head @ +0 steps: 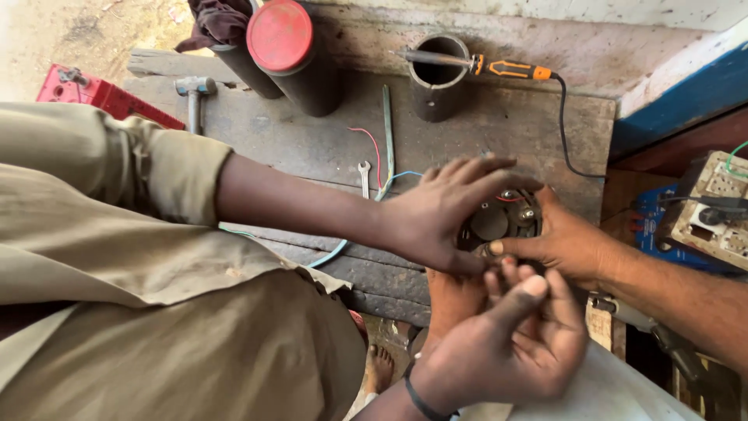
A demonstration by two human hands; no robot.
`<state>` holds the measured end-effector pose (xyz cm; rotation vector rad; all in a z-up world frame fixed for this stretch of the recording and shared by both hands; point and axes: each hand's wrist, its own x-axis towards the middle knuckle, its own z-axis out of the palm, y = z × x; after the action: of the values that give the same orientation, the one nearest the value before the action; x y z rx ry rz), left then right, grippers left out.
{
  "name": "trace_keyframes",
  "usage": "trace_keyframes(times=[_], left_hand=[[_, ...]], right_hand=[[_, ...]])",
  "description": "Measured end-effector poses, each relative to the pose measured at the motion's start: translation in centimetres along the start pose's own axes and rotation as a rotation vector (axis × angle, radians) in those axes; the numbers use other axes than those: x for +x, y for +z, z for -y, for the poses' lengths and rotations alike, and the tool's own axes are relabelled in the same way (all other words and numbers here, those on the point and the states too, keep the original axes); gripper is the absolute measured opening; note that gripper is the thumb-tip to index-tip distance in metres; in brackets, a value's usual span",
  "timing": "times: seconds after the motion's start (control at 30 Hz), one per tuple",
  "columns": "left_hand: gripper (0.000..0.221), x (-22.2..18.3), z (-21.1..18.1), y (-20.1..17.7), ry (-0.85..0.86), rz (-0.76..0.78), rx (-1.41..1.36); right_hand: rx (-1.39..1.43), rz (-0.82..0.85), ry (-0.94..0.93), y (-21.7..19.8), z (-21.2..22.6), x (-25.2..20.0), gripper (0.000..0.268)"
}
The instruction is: The recorder is disassembling and repairing an automotive alternator on a workbench.
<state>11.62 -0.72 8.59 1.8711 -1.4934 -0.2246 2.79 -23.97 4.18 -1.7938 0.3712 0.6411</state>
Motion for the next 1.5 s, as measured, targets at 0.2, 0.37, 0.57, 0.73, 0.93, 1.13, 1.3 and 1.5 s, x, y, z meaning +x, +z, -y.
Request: trace_keyframes(times=[0.2, 0.37, 0.57, 0.73, 0.93, 1.13, 1.3, 1.5], left_hand=[[0.088, 0.4, 1.0, 1.6, -0.073, 0.043, -0.132], [0.073, 1.0, 1.6, 1.3, -0.055, 0.088, -0.22], [0.068, 1.4, 0.9, 0.7, -0.092, 0.095, -0.204], [0.067, 1.3, 1.2, 0.8, -0.044, 0.099, -0.204], [0.066, 1.4, 0.9, 0.5, -0.06, 0.124, -0.23], [0.066, 1.3, 0.8, 0.4, -0.052, 0.13, -0.222], [0.068, 1.1, 0.9, 0.6, -0.034, 0.12, -0.199], [0.07, 1.2, 0.7, 0.4, -0.032, 0.131, -0.196]], right_hand=[[0.395, 0.181, 0.136, -2.2, -2.0, 0.2, 0.093], [0.465, 0.254, 0.072, -4.0, -4.4, -0.1, 0.085], [0.385, -0.077, 0.052, -3.2, -13.8, 0.2, 0.089], [0.239, -0.022, 0.06, -2.3, -17.8, -1.5, 0.077], [0.083, -0.042, 0.008, -2.6, -19.0, -1.8, 0.063], [-0.046, -0.051, -0.032, -3.3, -18.6, -2.1, 0.059], [-0.13, -0.048, -0.085, -4.2, -17.5, -2.2, 0.056], [-0.208, -0.06, -0.139, -5.0, -15.2, -2.5, 0.054]])
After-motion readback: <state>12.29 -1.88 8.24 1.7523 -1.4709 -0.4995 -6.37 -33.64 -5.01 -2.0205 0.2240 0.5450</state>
